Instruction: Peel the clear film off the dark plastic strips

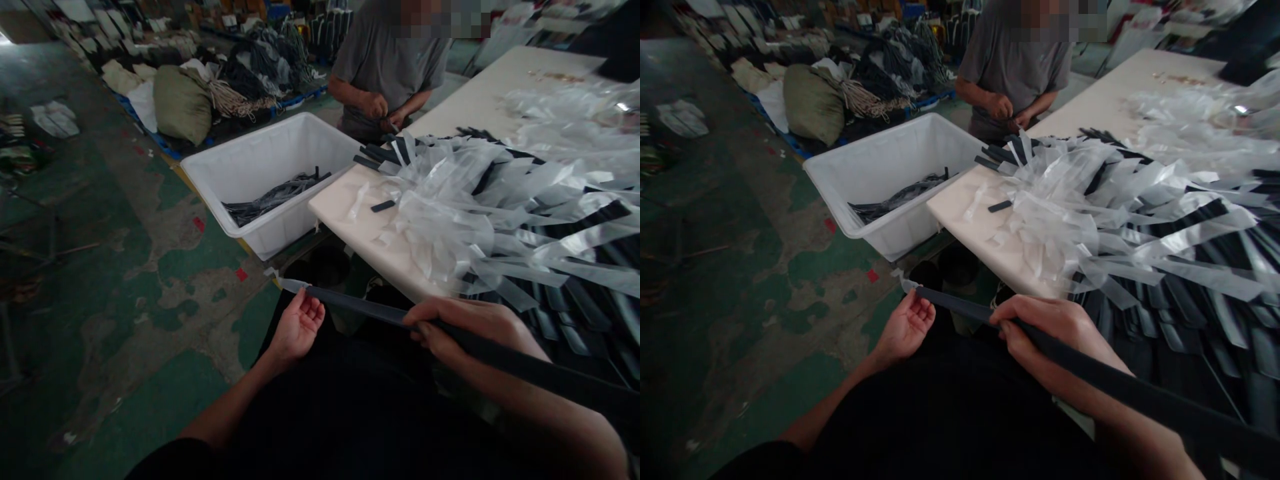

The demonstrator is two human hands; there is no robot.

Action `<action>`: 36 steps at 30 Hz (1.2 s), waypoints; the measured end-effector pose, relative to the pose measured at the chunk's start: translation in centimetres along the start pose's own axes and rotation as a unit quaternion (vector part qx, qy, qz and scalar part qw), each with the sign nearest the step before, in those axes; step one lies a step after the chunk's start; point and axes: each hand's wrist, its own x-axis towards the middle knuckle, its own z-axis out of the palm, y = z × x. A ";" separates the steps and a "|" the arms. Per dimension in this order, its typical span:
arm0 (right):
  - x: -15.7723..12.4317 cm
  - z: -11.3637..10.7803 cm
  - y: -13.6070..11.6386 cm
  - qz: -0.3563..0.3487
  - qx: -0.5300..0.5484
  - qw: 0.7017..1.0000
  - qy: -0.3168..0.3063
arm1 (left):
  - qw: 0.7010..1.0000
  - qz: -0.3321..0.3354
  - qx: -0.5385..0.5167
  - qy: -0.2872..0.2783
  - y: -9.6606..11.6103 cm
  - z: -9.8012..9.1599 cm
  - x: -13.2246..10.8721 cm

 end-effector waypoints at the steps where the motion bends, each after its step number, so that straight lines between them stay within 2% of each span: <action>1: -0.1 -0.2 -0.3 -0.010 -0.003 1.000 -0.001 | 1.000 -0.012 0.000 0.006 -0.1 -0.1 0.0; 4: 0.4 0.4 -0.9 -0.029 -0.003 1.000 -0.008 | 1.000 -0.029 0.006 0.008 -0.5 -0.1 -0.1; 10: 3.9 5.7 0.6 -0.017 -0.007 0.999 -0.043 | 0.998 -0.050 0.026 -0.028 -1.0 0.2 -0.5; 12: 4.5 6.3 0.9 -0.015 0.002 0.999 -0.042 | 0.997 -0.057 0.031 -0.035 -1.0 0.1 -0.4; 15: 4.0 4.8 0.6 -0.024 0.029 0.999 -0.021 | 0.999 -0.032 0.027 -0.020 -0.5 -0.1 0.0; 17: 3.3 3.2 0.1 -0.023 0.019 0.999 0.027 | 1.000 -0.014 0.018 -0.004 -0.2 -0.2 0.2; 19: 3.1 2.6 -0.1 -0.024 0.003 0.998 0.062 | 1.000 -0.019 0.020 0.001 0.0 -0.2 0.3; 21: 3.6 3.5 0.0 -0.038 0.009 0.998 0.055 | 0.999 -0.031 0.030 -0.004 -0.1 -0.2 0.2; 23: 4.5 5.3 0.4 -0.058 0.036 0.997 0.028 | 0.998 -0.037 0.039 -0.016 -0.2 -0.1 0.1; 26: 5.6 7.2 0.6 -0.070 0.092 0.993 0.024 | 0.999 -0.026 0.040 -0.013 0.2 0.0 0.1; 28: 5.7 6.8 0.4 -0.040 0.135 0.990 0.033 | 1.000 -0.017 0.026 0.005 0.7 0.0 0.2; 31: 4.9 5.2 -0.1 -0.003 0.157 0.986 0.047 | 1.000 -0.029 0.005 0.008 1.3 0.0 0.1; 34: 4.3 4.4 -0.3 -0.041 0.102 0.993 0.045 | 0.999 -0.052 0.008 0.005 1.0 0.0 -0.1; 36: 4.4 5.0 -0.1 -0.077 0.069 0.994 0.038 | 0.998 -0.060 0.019 -0.001 0.6 0.0 -0.3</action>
